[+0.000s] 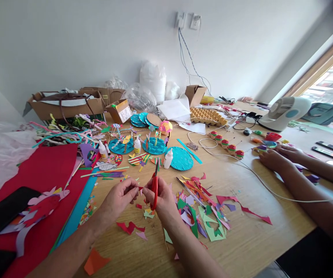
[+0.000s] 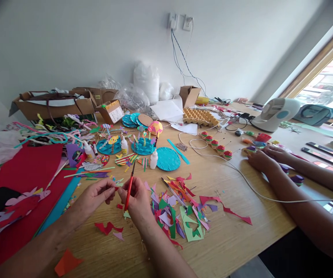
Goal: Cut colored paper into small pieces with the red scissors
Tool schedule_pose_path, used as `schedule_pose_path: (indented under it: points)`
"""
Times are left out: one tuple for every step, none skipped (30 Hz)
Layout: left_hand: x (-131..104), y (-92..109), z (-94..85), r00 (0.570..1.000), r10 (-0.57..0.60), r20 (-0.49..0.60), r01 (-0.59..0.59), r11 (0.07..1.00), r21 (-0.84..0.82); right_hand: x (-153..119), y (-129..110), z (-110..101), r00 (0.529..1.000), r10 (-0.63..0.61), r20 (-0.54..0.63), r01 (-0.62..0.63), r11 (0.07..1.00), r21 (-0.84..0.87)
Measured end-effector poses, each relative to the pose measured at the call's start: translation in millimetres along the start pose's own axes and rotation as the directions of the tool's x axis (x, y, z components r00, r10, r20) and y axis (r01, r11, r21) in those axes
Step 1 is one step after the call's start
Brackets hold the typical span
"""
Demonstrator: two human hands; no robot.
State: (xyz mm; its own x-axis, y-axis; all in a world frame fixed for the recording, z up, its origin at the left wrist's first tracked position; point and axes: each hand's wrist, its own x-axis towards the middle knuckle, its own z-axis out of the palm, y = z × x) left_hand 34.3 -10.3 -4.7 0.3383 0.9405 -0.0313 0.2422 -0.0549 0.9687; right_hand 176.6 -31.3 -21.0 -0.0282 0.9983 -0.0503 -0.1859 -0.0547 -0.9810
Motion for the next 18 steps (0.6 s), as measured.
schedule_pose_path:
  points:
    - [-1, 2, -1.5, 1.0, -0.008, -0.011, 0.008, 1.0, -0.014, -2, -2, -2, 1.0, 0.003, 0.022, -0.001, 0.998, -0.068]
    - [-2, 5, -3.1, 1.0, -0.017, -0.025, 0.016, 0.999, -0.031, -5, -5, -4, 0.998, 0.005, 0.055, 0.003, 0.988, -0.156]
    - [-3, 7, -4.6, 0.999, -0.025, -0.039, 0.023, 0.999, -0.047, -8, -8, -6, 0.997, 0.005, 0.078, 0.014, 0.968, -0.249]
    - [-4, 10, -6.0, 0.998, -0.029, -0.053, 0.026, 0.998, -0.061, -12, -10, -8, 0.993, 0.021, 0.12, 0.019, 0.947, -0.321]
    - [-5, 12, -7.3, 0.997, -0.031, -0.066, 0.026, 0.997, -0.073, -16, -12, -10, 0.988, 0.02, 0.15, 0.042, 0.915, -0.401]
    - [-6, 15, -8.4, 0.997, -0.033, -0.074, 0.026, 0.996, -0.086, -19, -13, -12, 0.984, 0.01, 0.175, 0.075, 0.878, -0.473]
    - [-7, 17, -9.3, 0.996, -0.035, -0.078, 0.027, 0.995, -0.099, -22, -14, -13, 0.981, 0.012, 0.192, 0.094, 0.84, -0.534]
    - [-8, 18, -9.8, 0.996, -0.039, -0.08, 0.03, 0.993, -0.114, -25, -14, -14, 0.98, 0.014, 0.198, 0.108, 0.801, -0.589]
    - [-8, 20, -10.2, 0.996, -0.044, -0.08, 0.034, 0.991, -0.129, -27, -14, -15, 0.98, 0.017, 0.198, 0.114, 0.766, -0.633]
    - [-8, 21, -10.2, 0.996, -0.048, -0.078, 0.037, 0.989, -0.141, -28, -13, -15, 0.981, 0.02, 0.192, 0.116, 0.736, -0.667]
    - [-9, 22, -10.0, 0.996, -0.051, -0.075, 0.039, 0.988, -0.15, -29, -13, -15, 0.982, 0.018, 0.189, 0.12, 0.71, -0.694]
    - [-9, 22, -9.6, 0.996, -0.051, -0.073, 0.039, 0.987, -0.157, -30, -13, -14, 0.982, 0.013, 0.188, 0.128, 0.688, -0.714]
    - [-10, 23, -9.1, 0.996, -0.049, -0.073, 0.036, 0.986, -0.162, -30, -13, -13, 0.982, 0.007, 0.191, 0.137, 0.67, -0.729]
    - [-10, 23, -8.4, 0.996, -0.045, -0.074, 0.032, 0.986, -0.166, -30, -14, -12, 0.981, 0.002, 0.193, 0.145, 0.655, -0.742]
    - [-11, 24, -7.7, 0.996, -0.042, -0.078, 0.028, 0.985, -0.171, -31, -15, -11, 0.98, -0.004, 0.197, 0.154, 0.64, -0.753]
    - [-11, 24, -7.0, 0.996, -0.041, -0.082, 0.027, 0.984, -0.176, -31, -15, -9, 0.98, -0.011, 0.2, 0.162, 0.627, -0.762]
    - [-12, 24, -6.4, 0.995, -0.043, -0.085, 0.027, 0.983, -0.182, -31, -16, -8, 0.98, -0.02, 0.199, 0.169, 0.613, -0.772]
    - [-12, 25, -5.8, 0.995, -0.047, -0.087, 0.03, 0.981, -0.189, -31, -17, -7, 0.98, -0.03, 0.195, 0.174, 0.599, -0.781]
